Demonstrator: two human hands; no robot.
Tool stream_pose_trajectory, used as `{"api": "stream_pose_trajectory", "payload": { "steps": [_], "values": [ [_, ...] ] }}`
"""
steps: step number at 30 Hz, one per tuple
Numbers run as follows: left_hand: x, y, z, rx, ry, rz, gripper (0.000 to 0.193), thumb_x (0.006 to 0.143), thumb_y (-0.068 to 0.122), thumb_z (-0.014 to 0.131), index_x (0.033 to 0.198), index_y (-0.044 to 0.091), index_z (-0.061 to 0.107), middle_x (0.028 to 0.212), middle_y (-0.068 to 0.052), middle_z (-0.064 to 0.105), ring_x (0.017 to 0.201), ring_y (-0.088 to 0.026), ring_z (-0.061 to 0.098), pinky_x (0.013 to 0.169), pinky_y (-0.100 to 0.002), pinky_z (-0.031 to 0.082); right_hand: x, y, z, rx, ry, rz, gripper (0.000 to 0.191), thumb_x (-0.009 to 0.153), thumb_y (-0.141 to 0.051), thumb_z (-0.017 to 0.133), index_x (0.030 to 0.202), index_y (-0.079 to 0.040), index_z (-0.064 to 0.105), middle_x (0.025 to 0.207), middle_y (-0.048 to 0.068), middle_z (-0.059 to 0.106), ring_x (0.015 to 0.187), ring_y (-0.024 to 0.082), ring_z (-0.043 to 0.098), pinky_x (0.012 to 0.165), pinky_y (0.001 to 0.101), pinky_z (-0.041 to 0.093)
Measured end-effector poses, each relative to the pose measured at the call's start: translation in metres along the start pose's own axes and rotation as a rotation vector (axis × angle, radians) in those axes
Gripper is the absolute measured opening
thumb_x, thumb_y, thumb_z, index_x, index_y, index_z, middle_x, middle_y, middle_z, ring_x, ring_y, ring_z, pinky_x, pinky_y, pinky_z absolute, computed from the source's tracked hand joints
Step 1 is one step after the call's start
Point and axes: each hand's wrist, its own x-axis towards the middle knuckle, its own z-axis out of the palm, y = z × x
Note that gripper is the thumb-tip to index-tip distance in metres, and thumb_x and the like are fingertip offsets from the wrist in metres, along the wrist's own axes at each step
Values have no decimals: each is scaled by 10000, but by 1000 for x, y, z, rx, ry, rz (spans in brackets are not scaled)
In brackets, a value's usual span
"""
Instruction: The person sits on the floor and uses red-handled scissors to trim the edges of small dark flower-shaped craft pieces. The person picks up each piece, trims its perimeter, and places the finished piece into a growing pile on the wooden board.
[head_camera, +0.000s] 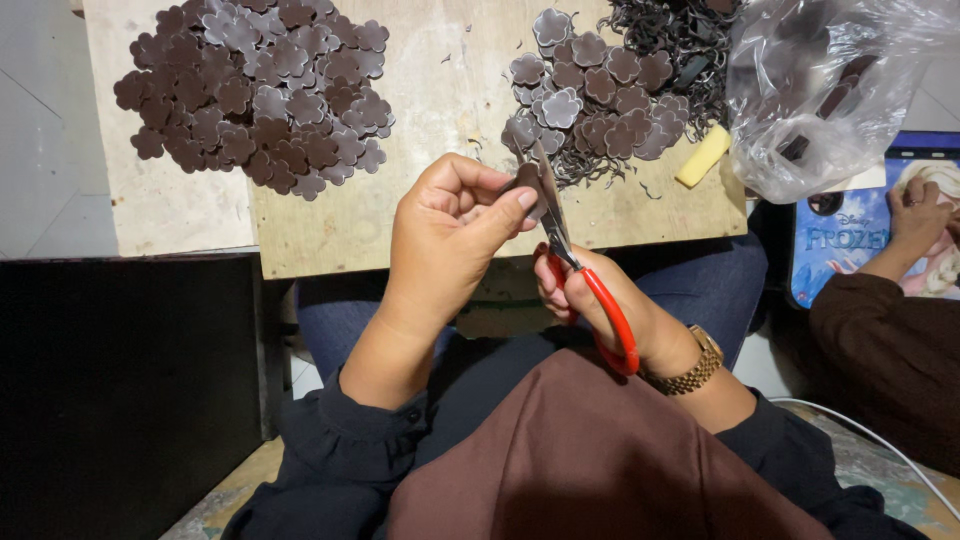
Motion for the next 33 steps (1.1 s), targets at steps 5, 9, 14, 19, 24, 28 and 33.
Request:
{"api": "stream_pose_trajectory", "payload": {
  "steps": [5, 9, 14, 19, 24, 28, 33],
  "values": [
    [0, 0, 1, -12, -45, -31, 175, 946, -22, 727, 1043, -8, 582, 935, -82, 708, 809, -100, 701, 733, -222, 576, 0, 0, -1, -98, -10, -68, 741, 963, -701, 538, 1302, -46, 470, 1045, 2, 493, 896, 95, 465, 820, 249, 454],
    [2, -1, 2, -21, -58, -79, 205, 938, -25, 716, 1066, -7, 557, 917, -88, 708, 785, -100, 696, 708, -220, 566, -1, 0, -2, -93, 4, -61, 812, 959, -720, 540, 1353, -11, 491, 1128, 21, 505, 947, 107, 484, 875, 265, 476],
    [4, -1, 0, -86, -85, -151, 216, 940, -20, 706, 1081, -7, 544, 896, -86, 701, 774, -107, 696, 696, -230, 571, -1, 1, -1, -104, 3, -51, 821, 940, -750, 552, 1283, -5, 516, 1110, 24, 518, 960, 111, 494, 884, 274, 475],
    [5, -2, -1, -148, -82, -240, 228, 925, -12, 687, 1102, 20, 547, 867, -79, 694, 752, -104, 690, 654, -230, 564, -1, 0, -3, -159, -40, -85, 811, 950, -779, 517, 1231, -18, 523, 1070, 18, 520, 933, 105, 481, 856, 265, 460],
    [6, -2, -1, -151, -130, -191, 143, 960, -18, 682, 1045, -8, 567, 888, -86, 707, 772, -113, 693, 677, -248, 578, 0, 0, -2, -172, 17, -70, 802, 973, -755, 522, 1234, 3, 541, 1058, 35, 521, 910, 115, 472, 837, 271, 455],
    [4, -3, -2, -134, -135, -134, 118, 975, -10, 687, 1031, -12, 583, 899, -80, 713, 779, -112, 687, 696, -246, 569, -1, 0, 0, -110, -5, -94, 863, 957, -734, 543, 1405, -2, 453, 1138, 39, 509, 954, 111, 482, 864, 264, 459],
    [5, -4, 0, -184, -89, -191, 137, 956, 6, 704, 1021, 11, 584, 868, -69, 702, 745, -107, 687, 662, -236, 559, -3, -2, -4, -69, -56, -90, 835, 973, -713, 554, 1374, 16, 492, 1187, 45, 510, 1003, 111, 485, 907, 266, 462]
  ]
}}
